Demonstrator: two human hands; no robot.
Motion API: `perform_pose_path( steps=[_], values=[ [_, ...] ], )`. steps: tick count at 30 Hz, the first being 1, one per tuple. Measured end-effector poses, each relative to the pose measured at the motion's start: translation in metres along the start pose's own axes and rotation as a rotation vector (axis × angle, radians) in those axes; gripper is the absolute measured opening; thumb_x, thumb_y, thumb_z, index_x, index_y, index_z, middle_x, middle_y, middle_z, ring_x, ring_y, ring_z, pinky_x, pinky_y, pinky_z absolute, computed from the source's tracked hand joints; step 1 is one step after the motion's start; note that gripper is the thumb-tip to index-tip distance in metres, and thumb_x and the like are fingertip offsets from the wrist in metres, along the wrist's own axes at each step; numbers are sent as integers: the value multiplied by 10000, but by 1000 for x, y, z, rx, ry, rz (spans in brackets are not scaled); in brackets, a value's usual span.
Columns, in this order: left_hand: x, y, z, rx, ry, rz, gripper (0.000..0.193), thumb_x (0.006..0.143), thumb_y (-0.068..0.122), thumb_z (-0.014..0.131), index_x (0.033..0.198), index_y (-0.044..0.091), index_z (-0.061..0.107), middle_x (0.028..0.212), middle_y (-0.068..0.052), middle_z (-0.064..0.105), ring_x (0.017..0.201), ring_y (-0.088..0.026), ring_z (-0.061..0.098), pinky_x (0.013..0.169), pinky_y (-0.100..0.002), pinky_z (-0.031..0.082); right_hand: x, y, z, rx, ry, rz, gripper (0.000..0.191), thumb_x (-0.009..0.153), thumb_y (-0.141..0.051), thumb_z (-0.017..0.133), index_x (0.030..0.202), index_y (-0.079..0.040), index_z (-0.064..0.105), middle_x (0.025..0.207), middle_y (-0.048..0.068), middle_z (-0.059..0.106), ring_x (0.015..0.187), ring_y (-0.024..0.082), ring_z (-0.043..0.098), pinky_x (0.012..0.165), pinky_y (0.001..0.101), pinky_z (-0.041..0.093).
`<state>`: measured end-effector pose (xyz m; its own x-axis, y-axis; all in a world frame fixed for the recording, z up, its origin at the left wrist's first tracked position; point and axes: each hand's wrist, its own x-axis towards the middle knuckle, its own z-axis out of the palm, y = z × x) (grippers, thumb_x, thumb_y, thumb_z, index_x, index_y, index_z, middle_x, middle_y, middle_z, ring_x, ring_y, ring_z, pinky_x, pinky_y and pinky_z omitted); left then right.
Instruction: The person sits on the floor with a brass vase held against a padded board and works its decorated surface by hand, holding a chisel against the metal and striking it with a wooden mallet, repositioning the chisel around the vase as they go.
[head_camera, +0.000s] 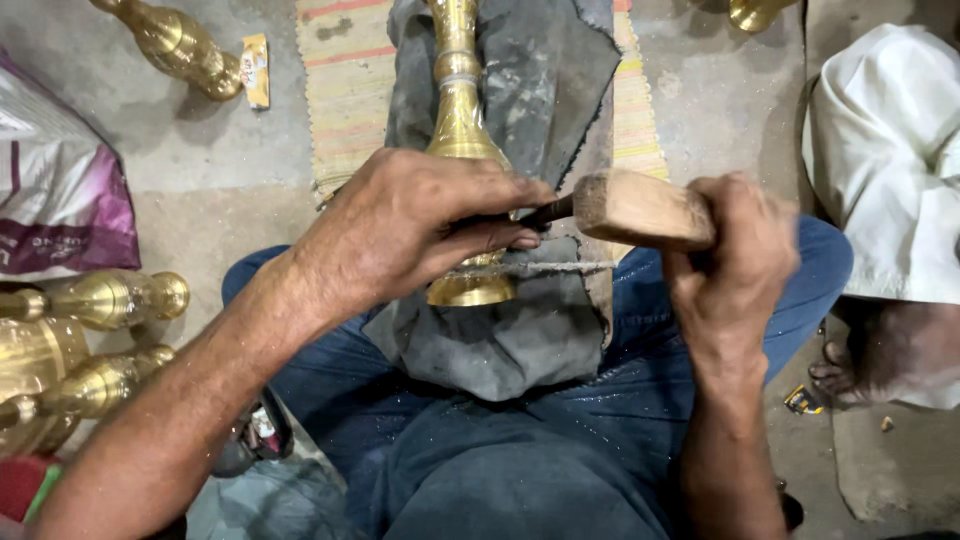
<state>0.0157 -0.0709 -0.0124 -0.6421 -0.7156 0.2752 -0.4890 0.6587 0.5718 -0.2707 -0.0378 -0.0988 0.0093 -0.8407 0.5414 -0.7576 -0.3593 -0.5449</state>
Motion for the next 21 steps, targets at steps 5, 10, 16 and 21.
perform_pose_path(
  steps=[5, 10, 16, 21],
  values=[
    [7, 1, -2, -30, -55, 11, 323, 932, 256, 763, 1212, 98, 734, 970, -48, 777, 865, -214, 764, 764, -383, 603, -6, 1, 9, 234, 62, 171, 180, 963, -19, 763, 1059, 6, 612, 959, 103, 644, 880, 220, 618, 812, 343, 492],
    [7, 1, -2, -28, -60, 45, 310, 945, 257, 752, 1209, 97, 734, 1002, -47, 772, 887, -219, 762, 786, -387, 601, -13, 10, 14, 347, 103, 337, 193, 1017, -72, 770, 1118, -16, 615, 959, 146, 666, 854, 337, 626, 804, 401, 524],
    [7, 3, -4, -18, -70, 31, 320, 944, 263, 751, 1211, 89, 734, 957, -70, 756, 876, -261, 747, 750, -410, 572, -16, 21, 4, -15, -2, 25, 284, 933, 36, 770, 1163, 22, 604, 999, 163, 656, 918, 333, 664, 828, 415, 525],
    [7, 2, -3, -22, -79, 37, 333, 936, 261, 762, 1222, 94, 731, 973, -74, 760, 886, -265, 750, 739, -404, 573, -16, 17, 0, -33, -10, -13, 271, 910, 24, 810, 1084, 29, 601, 953, 185, 672, 880, 301, 672, 795, 383, 537]
  ],
)
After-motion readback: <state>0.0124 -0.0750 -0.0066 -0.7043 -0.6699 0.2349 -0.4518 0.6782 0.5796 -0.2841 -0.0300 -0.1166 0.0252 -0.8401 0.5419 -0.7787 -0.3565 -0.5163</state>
